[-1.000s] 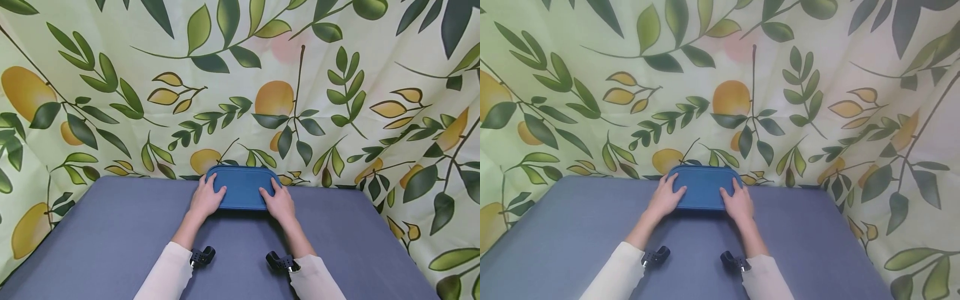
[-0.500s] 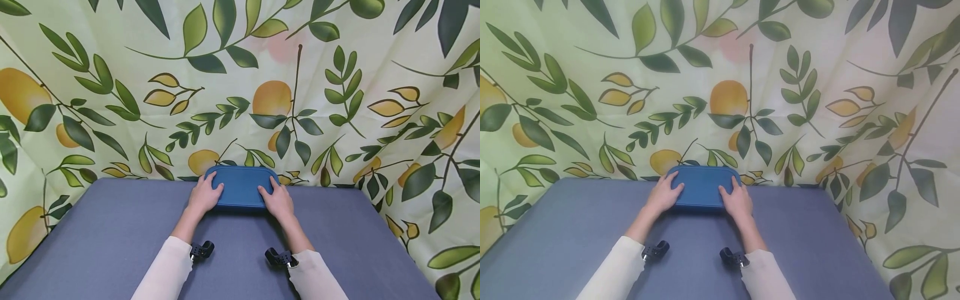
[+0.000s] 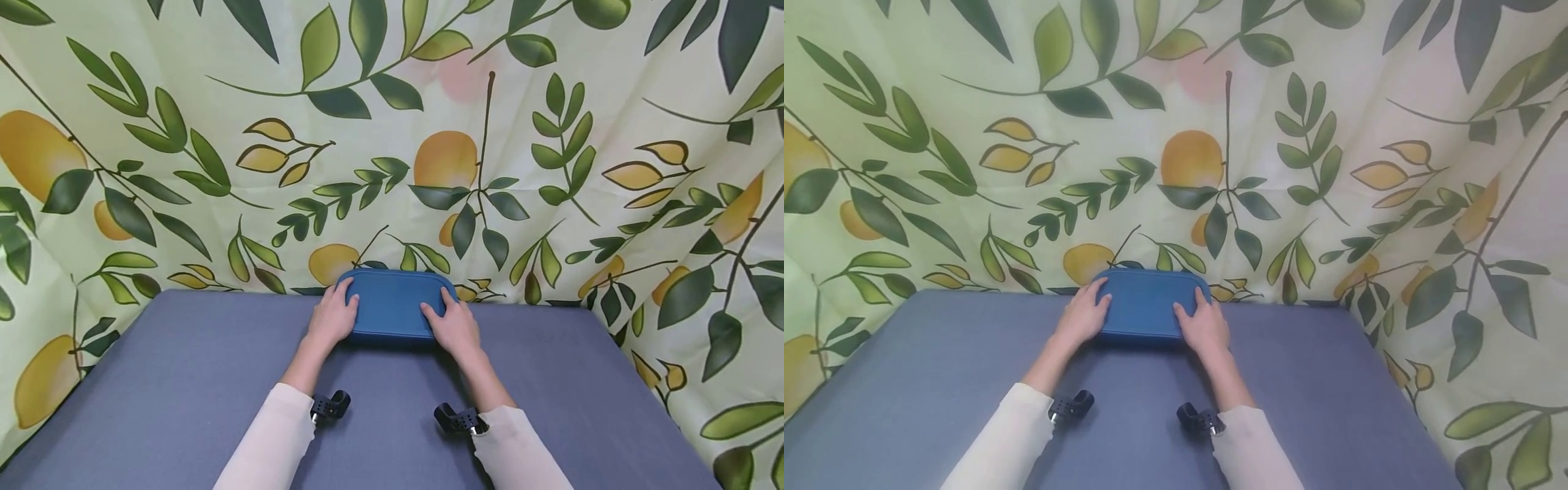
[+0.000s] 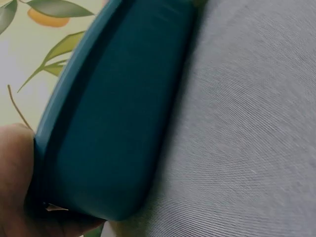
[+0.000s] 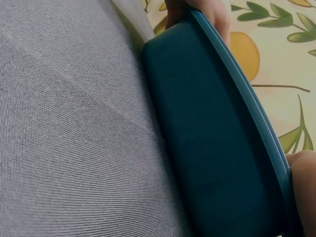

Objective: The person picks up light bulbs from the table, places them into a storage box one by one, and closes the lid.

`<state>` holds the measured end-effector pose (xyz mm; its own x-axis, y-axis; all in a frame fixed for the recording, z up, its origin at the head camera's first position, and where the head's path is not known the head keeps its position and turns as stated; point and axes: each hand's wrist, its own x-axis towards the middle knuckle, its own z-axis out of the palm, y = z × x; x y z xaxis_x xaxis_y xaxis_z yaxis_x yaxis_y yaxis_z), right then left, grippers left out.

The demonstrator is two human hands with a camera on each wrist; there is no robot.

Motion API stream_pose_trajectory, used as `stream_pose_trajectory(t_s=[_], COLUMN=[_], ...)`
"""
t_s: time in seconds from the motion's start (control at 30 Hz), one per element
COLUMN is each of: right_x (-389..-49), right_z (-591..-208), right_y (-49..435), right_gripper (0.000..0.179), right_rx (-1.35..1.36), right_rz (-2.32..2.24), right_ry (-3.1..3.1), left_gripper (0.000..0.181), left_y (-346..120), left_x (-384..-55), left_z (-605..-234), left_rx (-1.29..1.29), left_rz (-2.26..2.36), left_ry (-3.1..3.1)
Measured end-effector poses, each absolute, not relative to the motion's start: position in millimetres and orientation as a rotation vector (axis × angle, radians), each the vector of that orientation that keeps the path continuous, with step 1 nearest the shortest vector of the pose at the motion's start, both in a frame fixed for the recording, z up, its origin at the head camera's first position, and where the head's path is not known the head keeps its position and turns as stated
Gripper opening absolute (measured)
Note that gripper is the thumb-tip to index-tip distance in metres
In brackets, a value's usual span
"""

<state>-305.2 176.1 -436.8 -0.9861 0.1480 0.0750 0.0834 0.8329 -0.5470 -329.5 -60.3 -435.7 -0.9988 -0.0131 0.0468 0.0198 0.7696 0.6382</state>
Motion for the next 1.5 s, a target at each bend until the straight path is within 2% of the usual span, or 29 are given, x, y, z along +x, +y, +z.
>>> stream_pose_trajectory(t_s=[0.3, 0.63, 0.77, 0.9, 1.1, 1.3, 1.5], right_x=[-310.0, -313.1, -316.2, -319.4, -328.0, -335.7, -338.3], right_z=[-429.2, -423.0, -420.1, -420.1, -426.2, -430.6, -426.9], right_y=[178.3, 184.8, 186.0, 182.9, 178.3, 176.7, 175.2], right_gripper=[0.076, 0.075, 0.075, 0.073, 0.075, 0.074, 0.073], right_rx=[-0.135, -0.055, -0.002, 0.046, 0.242, 0.317, 0.320], right_rz=[0.862, 0.916, 0.842, 0.691, 0.464, 0.369, 0.332], right_ry=[-2.932, -2.983, -3.011, -3.020, -3.046, -3.080, -3.118], left_gripper=[0.046, 0.049, 0.048, 0.047, 0.063, 0.080, 0.082], left_y=[-66.0, -69.7, -66.9, -63.9, -62.2, -62.0, -63.3], left_x=[-331.7, -334.6, -335.4, -338.3, -343.6, -346.9, -347.2], left_z=[-429.3, -426.5, -422.9, -420.5, -425.0, -426.6, -428.3], left_rx=[-0.075, -0.122, -0.118, -0.291, -0.532, -0.505, -0.463], left_rz=[-1.020, -1.066, -0.923, -0.634, -0.488, -0.520, -0.560], left_ry=[-2.869, -2.930, -2.970, -2.962, -3.020, -3.070, -3.061])
